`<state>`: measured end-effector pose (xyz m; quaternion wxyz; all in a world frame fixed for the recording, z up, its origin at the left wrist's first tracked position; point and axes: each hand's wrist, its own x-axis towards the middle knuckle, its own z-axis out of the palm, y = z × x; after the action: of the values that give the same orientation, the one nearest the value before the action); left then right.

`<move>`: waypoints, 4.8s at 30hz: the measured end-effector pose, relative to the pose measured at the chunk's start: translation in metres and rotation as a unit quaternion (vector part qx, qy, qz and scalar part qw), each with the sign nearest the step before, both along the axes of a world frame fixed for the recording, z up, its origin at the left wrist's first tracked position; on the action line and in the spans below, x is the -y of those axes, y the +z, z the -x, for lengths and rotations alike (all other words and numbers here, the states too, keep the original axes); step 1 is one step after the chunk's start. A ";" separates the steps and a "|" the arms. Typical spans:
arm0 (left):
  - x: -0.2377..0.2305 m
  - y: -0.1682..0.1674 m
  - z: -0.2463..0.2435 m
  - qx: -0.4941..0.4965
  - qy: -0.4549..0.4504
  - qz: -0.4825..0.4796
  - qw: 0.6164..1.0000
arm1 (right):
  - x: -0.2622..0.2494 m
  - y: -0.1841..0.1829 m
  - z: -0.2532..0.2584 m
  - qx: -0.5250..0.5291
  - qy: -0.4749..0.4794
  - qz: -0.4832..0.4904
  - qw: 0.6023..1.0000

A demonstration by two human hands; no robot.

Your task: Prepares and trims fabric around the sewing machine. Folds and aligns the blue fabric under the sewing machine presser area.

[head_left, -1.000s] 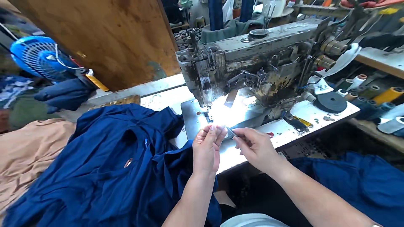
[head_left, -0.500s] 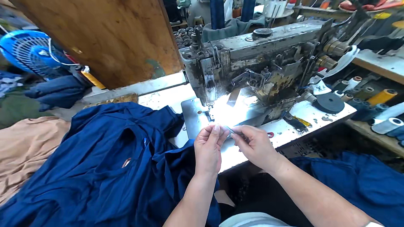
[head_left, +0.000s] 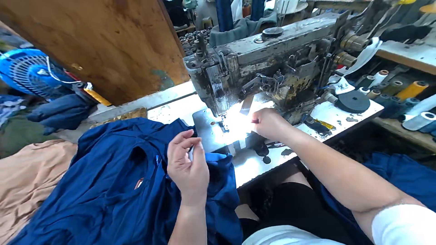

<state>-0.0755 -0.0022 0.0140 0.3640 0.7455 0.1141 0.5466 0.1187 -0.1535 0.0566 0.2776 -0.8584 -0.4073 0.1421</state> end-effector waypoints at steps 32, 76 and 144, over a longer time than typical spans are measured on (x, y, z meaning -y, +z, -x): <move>-0.024 -0.069 -0.018 -0.062 0.075 -0.067 0.993 | -0.027 0.003 -0.005 -0.060 -0.060 0.079 0.993; -0.027 -0.073 -0.020 -0.043 0.074 -0.065 0.994 | -0.027 0.006 -0.003 -0.071 -0.082 0.085 0.990; -0.015 0.010 0.018 -0.227 -0.104 -0.114 0.962 | 0.097 -0.156 -0.024 0.258 0.116 -0.069 0.957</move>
<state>-0.0933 0.0130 0.0242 0.2962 0.8943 0.0528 0.3312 0.1422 -0.2506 -0.0993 0.2035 -0.7913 -0.5707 -0.0816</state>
